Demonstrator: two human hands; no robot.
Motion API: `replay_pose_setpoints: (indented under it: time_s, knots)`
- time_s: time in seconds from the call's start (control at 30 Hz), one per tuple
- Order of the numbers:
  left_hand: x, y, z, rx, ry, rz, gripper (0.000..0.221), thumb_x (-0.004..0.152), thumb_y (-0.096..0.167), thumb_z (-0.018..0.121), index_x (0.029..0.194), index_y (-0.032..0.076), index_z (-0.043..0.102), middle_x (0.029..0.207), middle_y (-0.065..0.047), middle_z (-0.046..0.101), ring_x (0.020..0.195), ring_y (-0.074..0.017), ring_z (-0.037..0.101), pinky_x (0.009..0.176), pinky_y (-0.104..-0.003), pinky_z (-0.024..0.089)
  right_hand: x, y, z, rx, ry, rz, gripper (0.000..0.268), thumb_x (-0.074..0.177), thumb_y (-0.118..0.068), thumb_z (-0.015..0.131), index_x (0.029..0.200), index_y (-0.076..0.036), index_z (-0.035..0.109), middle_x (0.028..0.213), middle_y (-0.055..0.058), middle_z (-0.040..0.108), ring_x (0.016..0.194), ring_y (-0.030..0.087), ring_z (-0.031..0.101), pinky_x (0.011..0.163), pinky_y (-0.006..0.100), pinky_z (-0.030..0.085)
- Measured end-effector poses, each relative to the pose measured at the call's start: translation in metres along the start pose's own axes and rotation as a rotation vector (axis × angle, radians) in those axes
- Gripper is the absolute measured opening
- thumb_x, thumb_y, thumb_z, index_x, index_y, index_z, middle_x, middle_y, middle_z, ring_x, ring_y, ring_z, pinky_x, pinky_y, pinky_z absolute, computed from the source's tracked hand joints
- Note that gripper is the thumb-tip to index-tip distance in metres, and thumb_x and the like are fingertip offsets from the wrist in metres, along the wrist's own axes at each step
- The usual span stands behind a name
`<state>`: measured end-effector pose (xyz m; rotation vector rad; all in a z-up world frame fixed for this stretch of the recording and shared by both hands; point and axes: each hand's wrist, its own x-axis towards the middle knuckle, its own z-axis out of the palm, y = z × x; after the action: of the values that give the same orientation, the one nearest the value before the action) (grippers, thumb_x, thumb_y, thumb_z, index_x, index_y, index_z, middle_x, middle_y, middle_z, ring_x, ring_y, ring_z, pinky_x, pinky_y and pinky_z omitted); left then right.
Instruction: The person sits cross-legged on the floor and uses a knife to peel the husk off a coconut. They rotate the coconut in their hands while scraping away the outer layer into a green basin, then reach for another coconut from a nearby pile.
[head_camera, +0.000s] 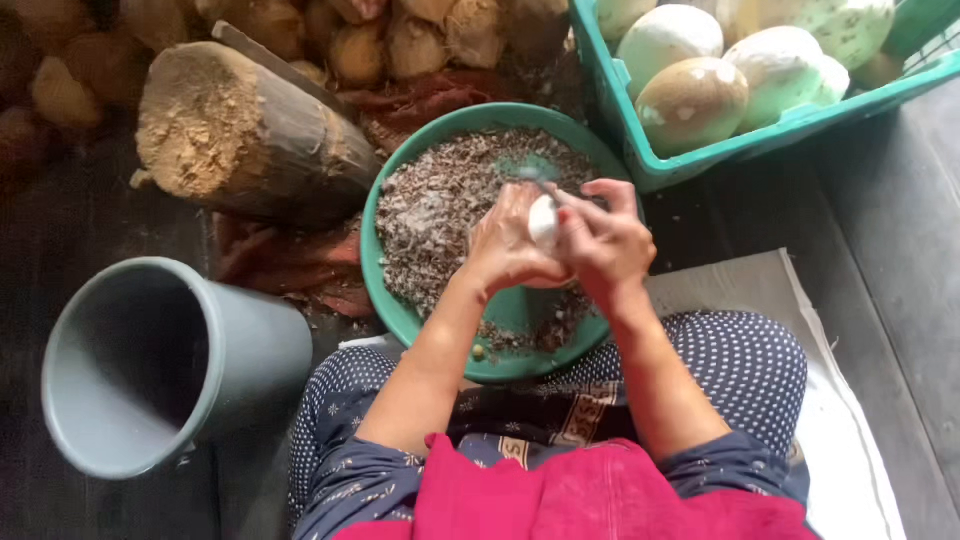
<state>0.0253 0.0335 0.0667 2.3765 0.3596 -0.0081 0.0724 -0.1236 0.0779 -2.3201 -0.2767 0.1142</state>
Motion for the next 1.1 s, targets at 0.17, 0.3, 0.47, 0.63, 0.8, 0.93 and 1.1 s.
replay_pose_setpoints:
  time_s: [0.17,0.3,0.47,0.63,0.8,0.93,1.1]
  knots:
    - [-0.018,0.002,-0.007,-0.080,0.030,0.096,0.110,0.037,0.047,0.095,0.137,0.033,0.053,0.128,-0.004,0.055,0.116,-0.0360,0.066,0.101,-0.049,0.054,0.030,0.068,0.032,0.505,-0.100,0.180,0.033,0.084,-0.051,0.064,0.110,-0.035,0.075,0.108,-0.002,0.073,0.100,0.024,0.063,0.091,0.038,0.052]
    - [-0.029,-0.008,0.002,-0.207,0.257,0.198,0.109,0.037,0.056,0.095,0.135,0.031,0.054,0.130,-0.002,0.053,0.125,-0.0323,0.060,0.108,-0.045,0.049,-0.002,0.027,0.011,1.067,-0.096,0.220,0.029,0.089,-0.024,0.066,0.112,-0.011,0.078,0.075,0.005,0.065,0.042,0.012,0.044,0.031,0.021,0.031]
    - [-0.042,-0.009,0.041,-0.131,0.545,0.281,0.112,0.044,0.058,0.092,0.140,0.026,0.044,0.138,-0.014,0.044,0.131,-0.0406,0.053,0.107,-0.054,0.047,0.006,0.024,0.013,1.107,-0.096,0.203,0.031,0.090,-0.028,0.067,0.115,-0.012,0.077,0.075,0.006,0.066,0.038,0.006,0.041,0.028,0.018,0.031]
    - [-0.047,0.014,0.012,-0.107,0.397,0.178,0.125,0.042,0.064,0.093,0.149,0.029,0.038,0.135,-0.019,0.041,0.123,-0.0484,0.057,0.095,-0.063,0.052,0.011,0.046,0.028,0.967,-0.079,0.176,0.025,0.091,-0.027,0.067,0.110,-0.016,0.078,0.090,0.004,0.070,0.059,0.009,0.050,0.049,0.022,0.040]
    - [-0.023,-0.001,0.027,0.069,0.348,0.273,0.126,0.037,0.051,0.096,0.149,0.031,0.042,0.138,-0.012,0.048,0.127,-0.0371,0.060,0.100,-0.052,0.055,-0.002,0.034,0.023,0.298,0.212,-0.202,0.015,0.086,-0.029,0.071,0.098,-0.029,0.081,0.113,-0.008,0.067,0.097,0.024,0.069,0.086,0.037,0.055]
    - [-0.021,-0.017,0.054,0.082,0.402,0.271,0.100,0.064,0.046,0.089,0.149,0.028,0.041,0.141,-0.012,0.048,0.123,-0.0397,0.061,0.095,-0.053,0.057,-0.014,0.021,0.014,-0.043,0.306,-0.456,0.027,0.090,-0.035,0.069,0.114,-0.042,0.076,0.124,-0.005,0.058,0.100,0.024,0.068,0.080,0.035,0.058]
    - [-0.035,0.007,0.041,0.031,0.462,0.256,0.110,0.044,0.056,0.088,0.142,0.028,0.047,0.134,-0.006,0.051,0.128,-0.0343,0.059,0.102,-0.050,0.051,0.019,0.053,0.018,0.224,0.007,0.303,0.037,0.082,-0.063,0.064,0.116,-0.049,0.070,0.129,-0.019,0.062,0.110,0.027,0.066,0.099,0.049,0.050]
